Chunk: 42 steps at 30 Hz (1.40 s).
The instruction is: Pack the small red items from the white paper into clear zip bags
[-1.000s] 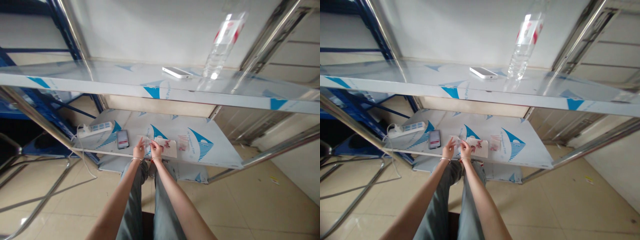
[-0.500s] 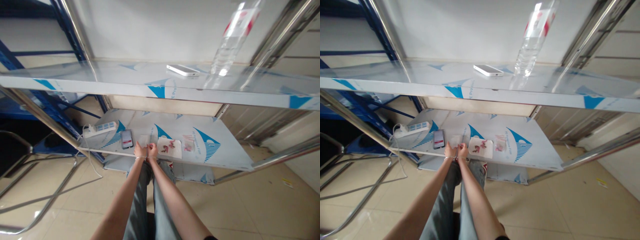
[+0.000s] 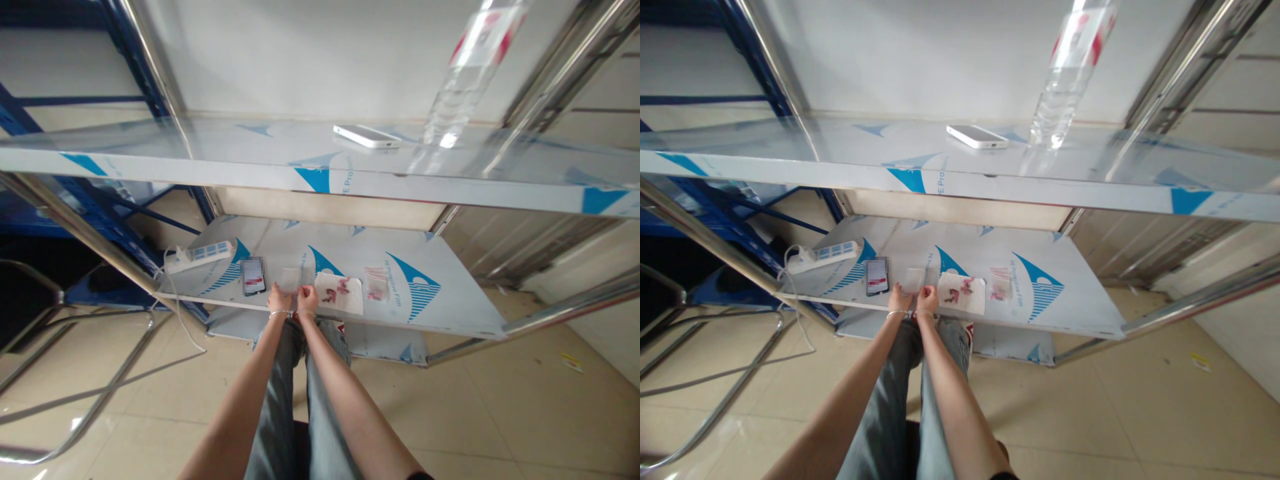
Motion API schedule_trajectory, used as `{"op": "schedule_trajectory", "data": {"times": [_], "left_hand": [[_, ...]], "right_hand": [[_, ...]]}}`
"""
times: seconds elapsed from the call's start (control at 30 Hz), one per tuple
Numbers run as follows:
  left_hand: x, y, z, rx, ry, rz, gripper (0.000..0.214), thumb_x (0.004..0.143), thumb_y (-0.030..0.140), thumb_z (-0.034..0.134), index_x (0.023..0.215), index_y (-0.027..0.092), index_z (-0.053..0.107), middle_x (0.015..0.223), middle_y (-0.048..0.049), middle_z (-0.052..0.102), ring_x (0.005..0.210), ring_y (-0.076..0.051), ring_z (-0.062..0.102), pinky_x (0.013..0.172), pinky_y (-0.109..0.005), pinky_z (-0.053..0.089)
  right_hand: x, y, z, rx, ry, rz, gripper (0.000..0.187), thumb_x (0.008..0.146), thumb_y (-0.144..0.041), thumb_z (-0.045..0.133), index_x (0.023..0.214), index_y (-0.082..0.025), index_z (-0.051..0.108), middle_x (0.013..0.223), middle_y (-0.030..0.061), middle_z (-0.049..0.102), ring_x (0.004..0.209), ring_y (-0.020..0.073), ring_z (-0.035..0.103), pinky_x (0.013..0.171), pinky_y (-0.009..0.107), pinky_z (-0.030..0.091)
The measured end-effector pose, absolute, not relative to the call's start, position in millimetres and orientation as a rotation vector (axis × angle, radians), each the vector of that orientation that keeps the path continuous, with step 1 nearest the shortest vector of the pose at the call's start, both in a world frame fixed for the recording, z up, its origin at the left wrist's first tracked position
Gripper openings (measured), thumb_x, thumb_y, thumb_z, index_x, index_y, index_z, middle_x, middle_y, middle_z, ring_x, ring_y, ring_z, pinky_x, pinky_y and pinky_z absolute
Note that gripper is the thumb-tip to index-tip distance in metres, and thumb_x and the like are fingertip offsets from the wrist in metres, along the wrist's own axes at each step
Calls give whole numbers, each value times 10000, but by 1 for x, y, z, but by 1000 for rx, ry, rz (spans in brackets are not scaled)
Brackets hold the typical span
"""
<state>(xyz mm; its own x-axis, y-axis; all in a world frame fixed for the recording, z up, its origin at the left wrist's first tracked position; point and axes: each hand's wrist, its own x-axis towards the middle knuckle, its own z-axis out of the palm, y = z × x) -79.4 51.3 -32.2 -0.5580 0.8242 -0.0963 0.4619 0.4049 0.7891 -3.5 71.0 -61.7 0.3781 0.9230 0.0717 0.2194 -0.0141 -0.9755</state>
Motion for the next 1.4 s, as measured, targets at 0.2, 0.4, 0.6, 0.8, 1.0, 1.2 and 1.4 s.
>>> {"op": "schedule_trajectory", "data": {"times": [0.2, 0.4, 0.6, 0.8, 1.0, 1.2, 1.4], "left_hand": [[-79, 50, -32, 1121, 2212, 1000, 706, 676, 118, 622, 1341, 115, 386, 1299, -217, 526, 1211, -300, 498, 971, -362, 375], [-79, 50, -28, 1092, 2233, 996, 648, 722, 207, 635, 1320, 84, 416, 1199, -230, 593, 1152, -302, 549, 938, -350, 399], [-73, 48, -24, 1120, 2340, 971, 609, 781, 209, 575, 1341, 61, 385, 1281, -228, 536, 1212, -285, 502, 962, -343, 400], [-69, 50, -23, 1142, 2388, 1065, 544, 824, 182, 504, 1334, 28, 394, 1331, -236, 485, 1256, -292, 451, 1018, -362, 370], [-67, 55, -31, 1162, 2360, 1176, 499, 834, 204, 479, 1308, 54, 429, 1286, -231, 521, 1197, -294, 505, 996, -383, 391], [-58, 55, -29, 1114, 2307, 1253, 473, 822, 193, 485, 1278, 70, 458, 1255, -221, 546, 1168, -276, 530, 976, -368, 406], [-41, 51, -21, 1092, 2245, 1232, 477, 814, 172, 479, 1269, 31, 460, 1225, -226, 563, 1121, -263, 556, 954, -341, 413]], "right_hand": [[-4, 68, -61, -1531, -1150, 776, 181, 731, -206, 485, 816, -162, 639, 861, 105, 696, 823, 207, 632, 806, 312, 460], [-7, 70, -68, -1494, -1325, 863, 301, 701, -134, 509, 959, -136, 665, 1020, 135, 685, 971, 237, 631, 903, 347, 448], [-1, 71, -71, -1370, -1455, 732, 397, 708, -79, 482, 1082, -136, 604, 1198, 126, 598, 1171, 208, 516, 1016, 346, 377], [36, 79, -54, -1471, -1284, 431, 345, 735, -48, 409, 1012, -128, 599, 1060, 134, 602, 1067, 210, 519, 964, 366, 390], [99, 89, -36, -1734, -1216, 201, 322, 744, -68, 422, 989, -126, 623, 1093, 149, 581, 1064, 236, 495, 930, 372, 374], [163, 91, -28, -2095, -1347, 129, 442, 785, -146, 457, 1214, -132, 561, 1335, 175, 460, 1206, 281, 420, 975, 405, 323], [194, 92, -36, -2277, -1520, 119, 493, 857, -231, 427, 1342, -161, 473, 1465, 130, 324, 1333, 279, 286, 1011, 405, 299]]}}
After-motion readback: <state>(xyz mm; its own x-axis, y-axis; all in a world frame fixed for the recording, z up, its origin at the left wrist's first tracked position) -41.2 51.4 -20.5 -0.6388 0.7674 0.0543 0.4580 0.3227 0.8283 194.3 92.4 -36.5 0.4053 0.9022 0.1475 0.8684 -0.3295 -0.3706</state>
